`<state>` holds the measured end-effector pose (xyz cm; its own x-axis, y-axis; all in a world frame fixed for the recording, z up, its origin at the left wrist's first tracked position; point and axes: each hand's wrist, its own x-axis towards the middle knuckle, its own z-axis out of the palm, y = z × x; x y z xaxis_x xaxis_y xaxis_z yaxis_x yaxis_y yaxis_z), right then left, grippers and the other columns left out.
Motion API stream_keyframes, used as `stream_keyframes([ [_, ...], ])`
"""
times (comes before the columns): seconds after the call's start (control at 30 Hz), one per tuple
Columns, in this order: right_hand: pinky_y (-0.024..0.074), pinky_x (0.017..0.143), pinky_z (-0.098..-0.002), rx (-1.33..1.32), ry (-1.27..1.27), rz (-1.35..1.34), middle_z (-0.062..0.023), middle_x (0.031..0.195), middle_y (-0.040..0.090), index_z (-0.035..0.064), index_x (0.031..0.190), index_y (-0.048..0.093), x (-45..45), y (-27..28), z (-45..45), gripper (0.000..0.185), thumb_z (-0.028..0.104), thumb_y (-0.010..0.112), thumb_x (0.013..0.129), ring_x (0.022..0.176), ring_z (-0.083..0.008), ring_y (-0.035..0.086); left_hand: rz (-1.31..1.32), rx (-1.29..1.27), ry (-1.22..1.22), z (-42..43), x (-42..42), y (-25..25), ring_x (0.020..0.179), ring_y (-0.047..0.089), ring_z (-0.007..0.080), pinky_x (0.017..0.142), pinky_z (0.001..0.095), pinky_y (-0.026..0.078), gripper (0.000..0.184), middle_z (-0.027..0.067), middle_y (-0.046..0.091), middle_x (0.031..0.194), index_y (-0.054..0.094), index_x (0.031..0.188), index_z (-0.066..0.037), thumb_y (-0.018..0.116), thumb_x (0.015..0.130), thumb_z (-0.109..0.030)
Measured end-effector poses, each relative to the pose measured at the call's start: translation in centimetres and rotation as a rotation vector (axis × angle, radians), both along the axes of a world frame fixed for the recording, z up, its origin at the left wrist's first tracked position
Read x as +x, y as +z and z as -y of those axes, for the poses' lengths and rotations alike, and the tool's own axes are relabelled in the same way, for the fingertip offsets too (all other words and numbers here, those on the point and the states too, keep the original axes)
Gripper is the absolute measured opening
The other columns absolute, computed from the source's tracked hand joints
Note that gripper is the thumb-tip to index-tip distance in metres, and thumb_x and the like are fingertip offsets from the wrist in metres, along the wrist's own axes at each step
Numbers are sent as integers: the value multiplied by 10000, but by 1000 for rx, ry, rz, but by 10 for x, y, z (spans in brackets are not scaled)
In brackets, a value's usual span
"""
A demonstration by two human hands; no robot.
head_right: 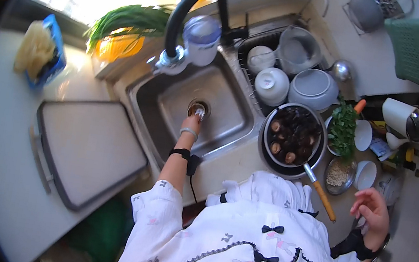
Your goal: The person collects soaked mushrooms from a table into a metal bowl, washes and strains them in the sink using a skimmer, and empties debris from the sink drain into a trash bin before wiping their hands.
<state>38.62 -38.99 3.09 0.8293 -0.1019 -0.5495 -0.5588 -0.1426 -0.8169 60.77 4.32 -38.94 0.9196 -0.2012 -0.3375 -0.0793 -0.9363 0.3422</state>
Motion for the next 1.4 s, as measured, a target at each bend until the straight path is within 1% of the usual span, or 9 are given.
stream_keyframes([
  [0.13,412,473,-195,-58,-127,-1,-60,676,563,8,1002,465,-30,5,6,381,283,619,788,561,-112,543,-69,29,-54,12,18,-25,779,593,354,689,452,481,199,177,612,860,591,921,-74,489,780,-170],
  [0.2,414,484,-198,-72,-166,-24,-65,688,566,5,1007,468,-30,8,0,371,269,614,792,577,-119,550,-233,87,111,16,24,-41,911,574,327,768,413,474,214,193,559,1049,588,943,-22,500,754,-69],
  [0.37,418,489,-197,-38,-168,-72,-66,712,568,8,1022,466,-24,-4,6,332,246,575,818,598,-118,558,-78,39,-7,7,16,-52,971,545,343,849,390,439,281,218,561,1042,581,1010,-7,501,741,-23],
  [0.5,424,510,-193,-86,-161,-213,-55,753,576,19,1044,477,-7,-35,22,226,128,505,848,635,-104,561,-90,-201,436,-32,25,-42,945,576,303,848,364,438,301,173,594,1023,583,1031,-17,540,733,-12],
  [0.63,425,521,-189,-34,-62,-183,-51,753,577,25,1050,479,29,-39,26,207,98,484,856,644,-98,564,112,-865,782,-68,45,21,813,593,139,744,238,463,177,91,632,883,613,934,25,604,779,-59],
  [0.8,427,534,-189,21,139,40,-52,759,585,29,1041,488,77,-4,12,195,85,478,854,660,-96,571,-25,-1060,304,15,63,174,790,582,115,734,217,456,171,69,629,862,610,914,36,606,807,-97],
  [1.0,438,569,-203,50,219,36,-46,775,590,29,1037,504,67,16,0,215,101,513,835,691,-101,572,-49,-1369,168,152,125,165,737,567,115,671,212,446,428,57,599,807,450,1174,15,598,783,-78],
  [1.13,443,576,-217,16,163,68,-51,793,595,28,1048,501,29,26,10,218,110,515,846,690,-107,575,58,-1160,294,215,174,136,627,524,128,616,270,443,792,47,555,704,156,1359,-20,612,714,-76],
  [1.4,449,566,-221,-8,-231,124,-72,775,602,14,1052,482,-64,7,44,219,120,492,861,685,-134,592,-28,-909,364,236,220,123,619,529,134,626,268,456,909,43,548,690,1,1388,-115,559,675,-28],
])
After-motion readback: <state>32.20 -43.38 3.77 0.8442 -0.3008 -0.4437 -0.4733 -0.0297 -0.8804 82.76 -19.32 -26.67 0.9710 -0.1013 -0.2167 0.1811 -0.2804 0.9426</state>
